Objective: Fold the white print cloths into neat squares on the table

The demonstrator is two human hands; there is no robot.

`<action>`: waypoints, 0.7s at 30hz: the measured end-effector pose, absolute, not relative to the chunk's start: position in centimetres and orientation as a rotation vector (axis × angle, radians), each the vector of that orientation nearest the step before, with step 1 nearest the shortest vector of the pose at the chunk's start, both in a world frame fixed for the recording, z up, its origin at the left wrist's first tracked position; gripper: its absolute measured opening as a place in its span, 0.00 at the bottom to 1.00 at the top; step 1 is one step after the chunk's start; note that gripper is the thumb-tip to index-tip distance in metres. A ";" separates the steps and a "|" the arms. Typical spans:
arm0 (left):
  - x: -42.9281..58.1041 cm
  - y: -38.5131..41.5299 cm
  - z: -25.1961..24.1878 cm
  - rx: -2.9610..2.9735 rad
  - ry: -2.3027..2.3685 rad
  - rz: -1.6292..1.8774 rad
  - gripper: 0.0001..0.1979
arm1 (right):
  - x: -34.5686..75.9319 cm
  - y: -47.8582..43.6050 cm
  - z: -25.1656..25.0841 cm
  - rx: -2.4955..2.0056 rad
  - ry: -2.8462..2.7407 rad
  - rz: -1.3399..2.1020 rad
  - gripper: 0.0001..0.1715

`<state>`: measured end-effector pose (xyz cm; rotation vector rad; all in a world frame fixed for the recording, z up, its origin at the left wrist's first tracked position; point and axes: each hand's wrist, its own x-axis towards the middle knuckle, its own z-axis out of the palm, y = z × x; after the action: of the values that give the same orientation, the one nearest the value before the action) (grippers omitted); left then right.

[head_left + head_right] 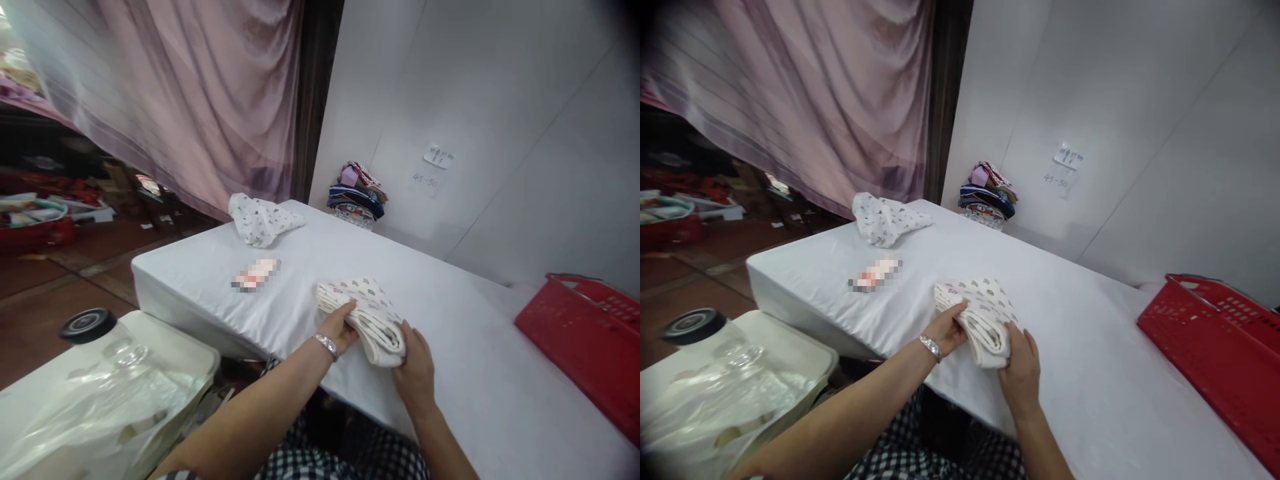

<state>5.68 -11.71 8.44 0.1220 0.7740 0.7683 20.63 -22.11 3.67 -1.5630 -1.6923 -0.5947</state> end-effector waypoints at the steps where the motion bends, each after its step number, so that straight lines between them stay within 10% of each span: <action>1: 5.5 -11.8 8.5 0.129 0.753 0.765 0.09 | 21.2 -22.1 4.4 -1.549 -1.685 -0.549 0.26; 21: 2.3 -12.8 6.3 1.871 1.086 1.404 0.21 | 24.3 -20.7 22.4 -1.636 -1.983 0.153 0.24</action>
<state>2.29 -12.82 6.31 1.8709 1.0864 1.4041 24.32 -20.72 22.35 -1.6362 -1.9825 0.1531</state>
